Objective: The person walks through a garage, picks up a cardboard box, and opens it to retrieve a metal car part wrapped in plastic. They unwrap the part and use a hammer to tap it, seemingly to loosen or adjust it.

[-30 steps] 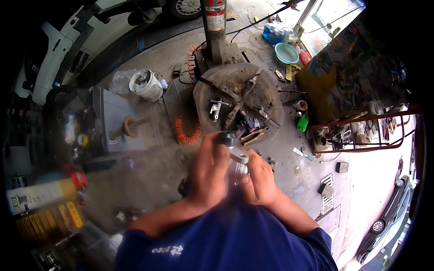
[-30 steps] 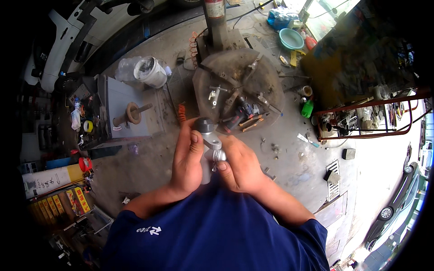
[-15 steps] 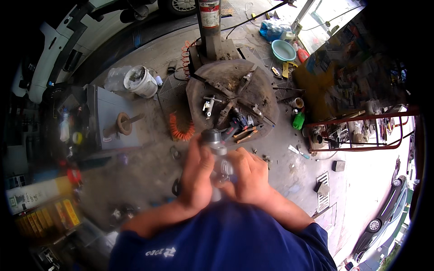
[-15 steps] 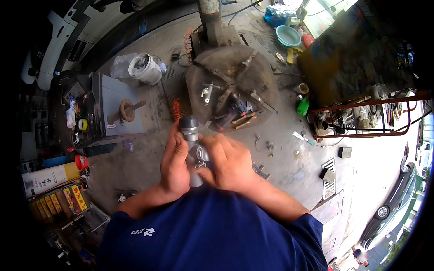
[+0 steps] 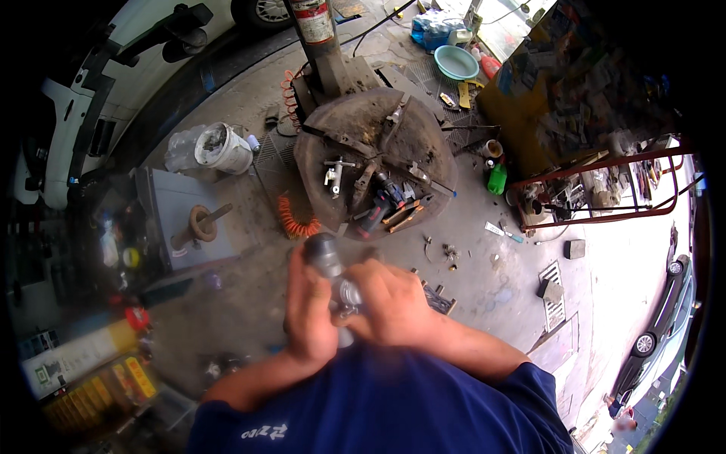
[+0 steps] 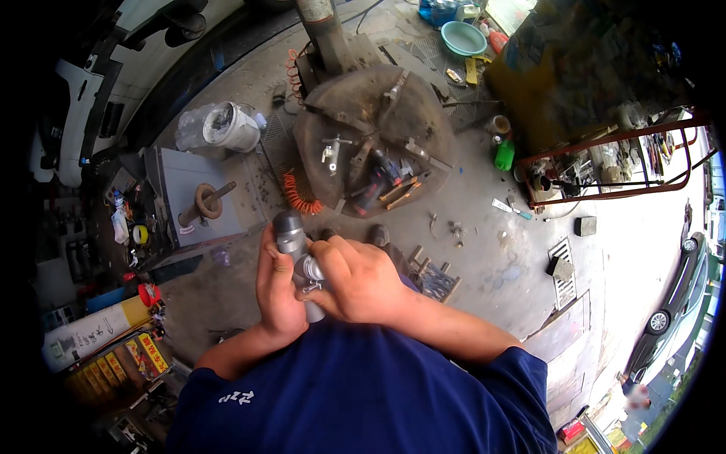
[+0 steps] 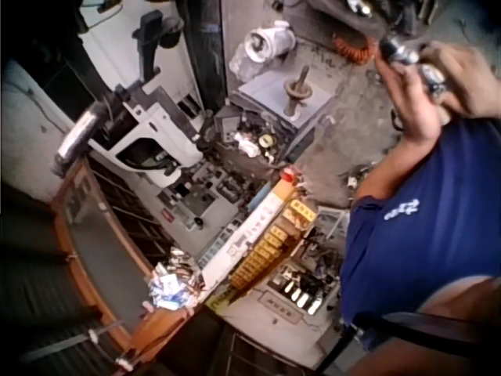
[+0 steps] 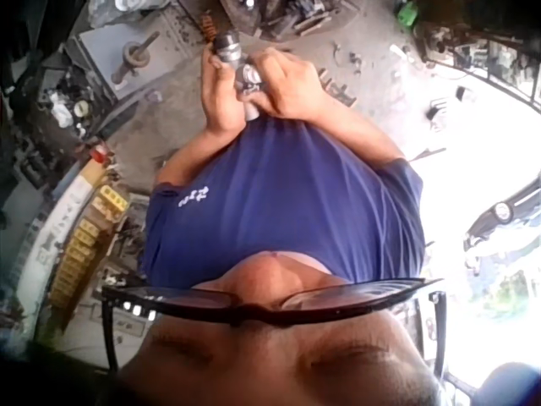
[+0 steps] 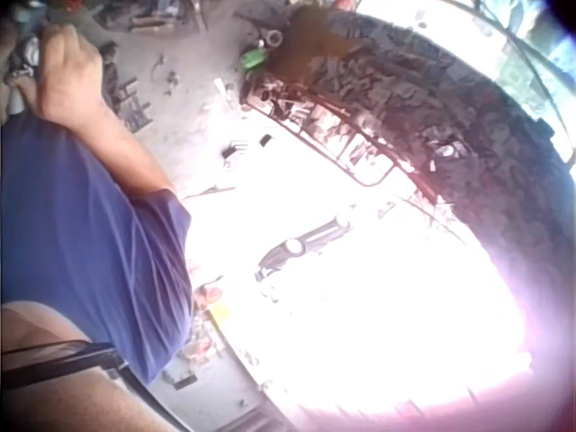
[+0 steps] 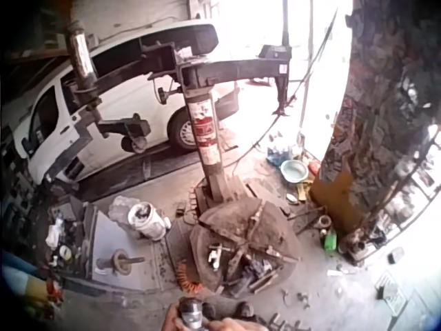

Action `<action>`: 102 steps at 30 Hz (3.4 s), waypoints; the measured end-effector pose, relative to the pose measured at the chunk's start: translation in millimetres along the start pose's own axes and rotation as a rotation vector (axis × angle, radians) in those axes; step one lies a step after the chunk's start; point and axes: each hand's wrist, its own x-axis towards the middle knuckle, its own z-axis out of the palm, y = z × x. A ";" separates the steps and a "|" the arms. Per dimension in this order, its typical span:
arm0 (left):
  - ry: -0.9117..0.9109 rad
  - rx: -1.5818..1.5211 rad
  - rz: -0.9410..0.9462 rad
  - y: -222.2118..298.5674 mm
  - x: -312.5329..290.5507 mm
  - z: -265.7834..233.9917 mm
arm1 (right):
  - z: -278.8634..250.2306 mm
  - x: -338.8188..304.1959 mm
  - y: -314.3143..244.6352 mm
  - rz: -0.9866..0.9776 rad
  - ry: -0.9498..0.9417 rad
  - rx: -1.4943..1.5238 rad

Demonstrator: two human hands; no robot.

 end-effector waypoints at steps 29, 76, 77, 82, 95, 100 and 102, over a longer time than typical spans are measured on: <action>0.146 0.051 -0.150 -31.8 23.5 -73.1 | 179.7 -166.6 469.2 1.716 0.348 0.199; 0.262 0.028 0.719 84.5 -189.3 -343.2 | 244.9 -28.1 -219.3 0.253 -1.144 1.289; 0.266 0.026 0.728 85.5 -190.1 -342.2 | 246.7 -28.9 -219.5 0.248 -1.140 1.287; 0.261 0.046 0.723 80.6 -190.1 -346.5 | 247.4 -36.3 -233.7 0.337 -1.067 1.329; 0.261 0.195 0.803 81.6 -181.2 -344.3 | 233.3 -56.3 -250.4 0.555 -0.948 1.257; 0.214 0.220 0.805 86.1 -180.8 -346.7 | 215.7 -42.2 -245.5 0.503 -1.026 1.169; 0.214 0.210 0.810 87.2 -180.8 -344.2 | 213.8 -41.9 -244.8 0.474 -1.041 1.142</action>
